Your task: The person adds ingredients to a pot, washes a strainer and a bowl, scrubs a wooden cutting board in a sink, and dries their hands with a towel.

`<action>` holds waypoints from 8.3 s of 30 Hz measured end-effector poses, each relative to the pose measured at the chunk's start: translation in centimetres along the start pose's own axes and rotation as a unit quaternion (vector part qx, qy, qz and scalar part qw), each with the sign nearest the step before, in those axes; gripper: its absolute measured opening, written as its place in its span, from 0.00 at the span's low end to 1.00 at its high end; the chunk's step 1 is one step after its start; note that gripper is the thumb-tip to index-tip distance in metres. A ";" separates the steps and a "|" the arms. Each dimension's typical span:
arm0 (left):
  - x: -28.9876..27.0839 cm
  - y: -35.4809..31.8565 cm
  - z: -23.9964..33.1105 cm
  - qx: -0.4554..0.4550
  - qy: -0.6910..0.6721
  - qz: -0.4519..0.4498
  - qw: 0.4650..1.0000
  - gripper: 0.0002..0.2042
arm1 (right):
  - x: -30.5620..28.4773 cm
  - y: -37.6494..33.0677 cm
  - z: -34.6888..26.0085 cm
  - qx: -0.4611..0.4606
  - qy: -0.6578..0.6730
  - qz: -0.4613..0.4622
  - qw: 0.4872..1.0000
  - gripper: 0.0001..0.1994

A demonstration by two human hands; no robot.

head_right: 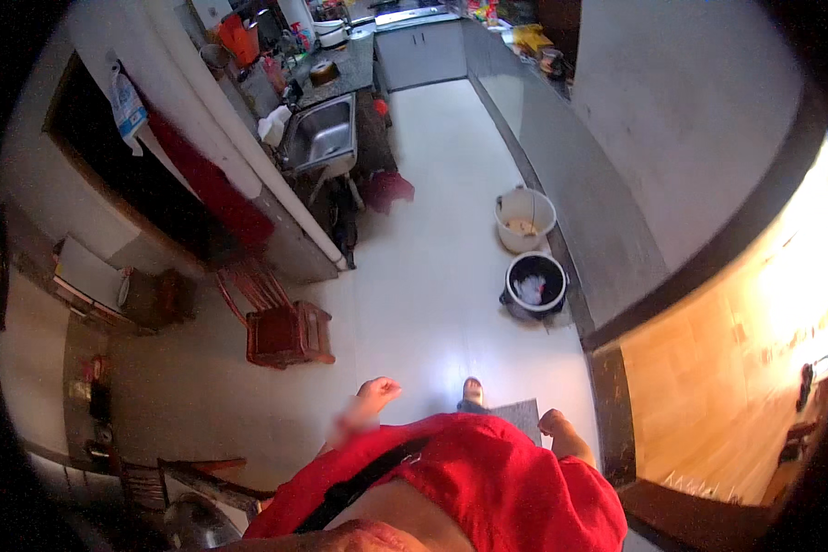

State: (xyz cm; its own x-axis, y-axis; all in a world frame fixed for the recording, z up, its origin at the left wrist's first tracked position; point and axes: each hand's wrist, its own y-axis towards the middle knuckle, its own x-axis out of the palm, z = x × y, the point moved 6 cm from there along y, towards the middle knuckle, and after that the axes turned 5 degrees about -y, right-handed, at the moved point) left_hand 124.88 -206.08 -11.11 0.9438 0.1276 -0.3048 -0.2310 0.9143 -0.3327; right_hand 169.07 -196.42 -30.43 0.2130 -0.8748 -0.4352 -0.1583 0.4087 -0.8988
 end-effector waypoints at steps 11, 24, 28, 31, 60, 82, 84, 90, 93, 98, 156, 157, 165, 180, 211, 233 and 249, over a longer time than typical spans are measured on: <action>-9.1 17.4 3.3 -0.059 -0.036 0.048 0.996 0.12 | -33.3 16.3 -14.6 -0.133 0.261 0.170 0.941 0.12; -24.1 54.3 19.6 0.097 0.206 0.047 0.973 0.10 | -53.3 25.7 -12.9 -0.016 0.155 0.166 0.974 0.12; -22.6 65.0 27.2 0.175 0.163 -0.014 0.971 0.09 | -57.7 30.8 -11.2 0.000 0.277 0.217 0.936 0.10; -21.2 72.0 29.3 0.163 0.131 -0.063 0.976 0.10 | -62.9 32.6 -13.0 0.003 0.202 0.181 0.962 0.10; -42.8 129.0 36.8 0.076 0.342 0.008 0.937 0.10 | -130.9 64.6 -28.1 -0.119 0.048 0.118 0.985 0.11; -57.3 168.3 52.5 0.020 0.294 0.047 0.955 0.14 | -172.9 96.7 -31.2 -0.135 0.324 0.050 0.935 0.08; -59.4 170.0 53.6 0.007 0.291 0.075 0.954 0.14 | -178.9 99.9 -34.6 -0.134 0.175 0.073 0.973 0.08; -63.6 174.1 51.6 0.005 0.221 0.153 0.963 0.12 | -194.3 97.6 -53.2 -0.172 0.203 0.075 0.961 0.09; -66.8 176.5 50.4 0.025 0.202 0.178 0.963 0.12 | -199.3 92.9 -63.6 -0.224 0.288 0.003 0.931 0.06; -73.9 182.0 50.7 -0.015 0.109 0.235 0.966 0.11 | -207.9 90.2 -77.1 -0.315 0.325 -0.070 0.889 0.08; -86.2 192.4 47.9 -0.086 -0.482 0.553 0.674 0.16 | -245.7 60.8 -157.2 -0.613 0.439 -0.386 0.532 0.27; -85.8 192.2 47.2 -0.091 -0.483 0.555 0.671 0.15 | -245.7 60.9 -156.9 -0.604 0.451 -0.387 0.531 0.25; -85.5 191.2 47.1 -0.108 -0.490 0.586 0.636 0.14 | -244.8 59.5 -154.4 -0.598 0.482 -0.416 0.487 0.14; -84.4 190.3 46.0 -0.116 -0.498 0.594 0.621 0.12 | -245.0 54.3 -147.6 -0.662 0.479 -0.487 0.309 0.24; -84.8 189.3 49.5 -0.123 -0.494 0.564 0.650 0.13 | -253.1 48.5 -139.6 -0.724 0.469 -0.441 0.246 0.17; -88.9 190.6 51.5 -0.041 -0.308 0.543 0.781 0.12 | -261.8 44.7 -135.0 -0.789 0.188 -0.510 0.286 0.18; -96.9 172.8 72.9 0.522 -0.296 0.587 0.543 0.42 | -216.9 54.4 -123.9 -0.545 0.195 -0.692 0.430 0.39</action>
State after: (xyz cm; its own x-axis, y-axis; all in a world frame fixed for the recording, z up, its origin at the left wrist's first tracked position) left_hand 10.75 -32.43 26.03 0.2724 0.6771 0.6836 -0.7881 -0.2505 0.5623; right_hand -5.20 -16.71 21.44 0.6865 -0.1478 0.7120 -0.5446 -0.7533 0.3687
